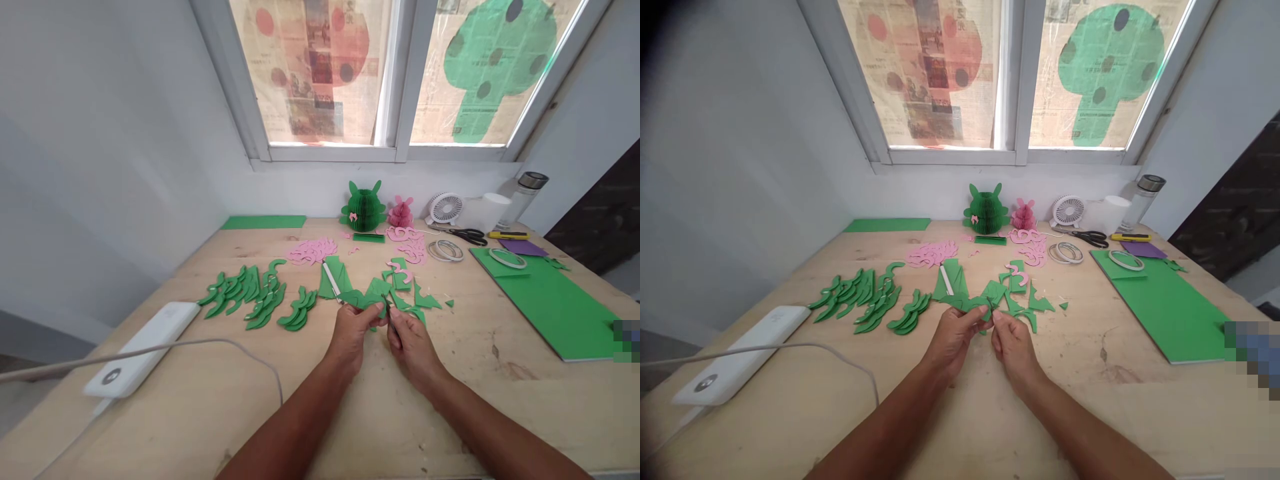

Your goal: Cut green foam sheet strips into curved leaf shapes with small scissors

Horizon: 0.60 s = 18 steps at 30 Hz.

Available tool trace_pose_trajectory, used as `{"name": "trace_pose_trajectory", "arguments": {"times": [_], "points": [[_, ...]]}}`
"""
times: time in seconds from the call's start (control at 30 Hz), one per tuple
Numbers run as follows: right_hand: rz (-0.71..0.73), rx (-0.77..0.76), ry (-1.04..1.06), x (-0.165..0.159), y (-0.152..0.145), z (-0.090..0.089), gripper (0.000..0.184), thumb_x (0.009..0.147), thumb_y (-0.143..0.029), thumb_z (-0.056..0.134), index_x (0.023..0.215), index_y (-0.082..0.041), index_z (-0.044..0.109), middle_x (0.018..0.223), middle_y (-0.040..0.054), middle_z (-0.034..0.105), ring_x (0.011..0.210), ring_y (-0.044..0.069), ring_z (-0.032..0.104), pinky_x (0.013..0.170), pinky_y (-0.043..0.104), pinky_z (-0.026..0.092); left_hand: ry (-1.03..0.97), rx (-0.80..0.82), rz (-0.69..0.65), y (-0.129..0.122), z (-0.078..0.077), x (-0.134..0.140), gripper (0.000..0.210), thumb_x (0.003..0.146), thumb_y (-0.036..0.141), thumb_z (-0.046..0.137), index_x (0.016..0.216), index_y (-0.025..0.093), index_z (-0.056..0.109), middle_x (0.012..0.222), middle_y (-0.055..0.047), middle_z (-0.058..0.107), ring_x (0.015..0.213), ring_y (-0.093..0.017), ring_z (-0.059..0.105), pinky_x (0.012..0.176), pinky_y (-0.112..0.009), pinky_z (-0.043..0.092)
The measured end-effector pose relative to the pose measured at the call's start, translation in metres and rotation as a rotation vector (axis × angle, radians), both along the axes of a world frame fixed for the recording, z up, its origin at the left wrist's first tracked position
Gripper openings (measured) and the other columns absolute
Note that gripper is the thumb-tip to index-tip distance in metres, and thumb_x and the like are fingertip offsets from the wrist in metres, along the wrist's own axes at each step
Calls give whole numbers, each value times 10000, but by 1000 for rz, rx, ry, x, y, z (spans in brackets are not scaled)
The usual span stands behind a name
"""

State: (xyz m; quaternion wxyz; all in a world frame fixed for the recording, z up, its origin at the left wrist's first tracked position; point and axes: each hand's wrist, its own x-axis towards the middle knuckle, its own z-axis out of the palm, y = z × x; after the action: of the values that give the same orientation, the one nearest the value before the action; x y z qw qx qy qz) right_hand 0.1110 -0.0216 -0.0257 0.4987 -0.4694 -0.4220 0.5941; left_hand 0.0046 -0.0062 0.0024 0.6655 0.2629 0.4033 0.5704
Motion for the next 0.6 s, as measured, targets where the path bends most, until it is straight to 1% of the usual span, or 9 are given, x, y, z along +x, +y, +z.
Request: {"name": "trace_pose_trajectory", "arguments": {"times": [0.13, 0.3, 0.47, 0.6], "points": [[-12, -17, -4, 1, 0, 0, 422, 765, -581, 513, 672, -169, 514, 387, -90, 318, 339, 61, 206, 350, 217, 125, 11, 8, -18, -1, -2, 1, 196, 526, 238, 767, 639, 127, 652, 631, -6, 592, 575, -105, 512, 628, -262, 458], [-18, -30, 27, 1, 0, 4, 412, 772, -569, 514, 703, -163, 530, 401, -89, 327, 350, 60, 206, 353, 210, 132, -18, 31, -27, 0, -4, 0, 186, 566, 241, 753, 670, 126, 649, 626, -4, 599, 558, -97, 514, 646, -265, 452], [6, -43, 53, 0, -1, 4, 425, 760, -581, 519, 738, -157, 544, 417, -89, 324, 356, 58, 189, 351, 204, 114, -53, 21, 1, 2, -6, -1, 196, 570, 256, 753, 614, 127, 612, 552, 14, 565, 506, -91, 499, 598, -256, 440], [12, -47, 49, 0, -2, 6, 423, 759, -578, 524, 749, -156, 546, 426, -87, 326, 362, 57, 190, 354, 202, 110, -65, 26, -11, 2, -6, -2, 198, 593, 258, 740, 591, 130, 589, 522, 22, 537, 503, -90, 492, 583, -248, 427]]}}
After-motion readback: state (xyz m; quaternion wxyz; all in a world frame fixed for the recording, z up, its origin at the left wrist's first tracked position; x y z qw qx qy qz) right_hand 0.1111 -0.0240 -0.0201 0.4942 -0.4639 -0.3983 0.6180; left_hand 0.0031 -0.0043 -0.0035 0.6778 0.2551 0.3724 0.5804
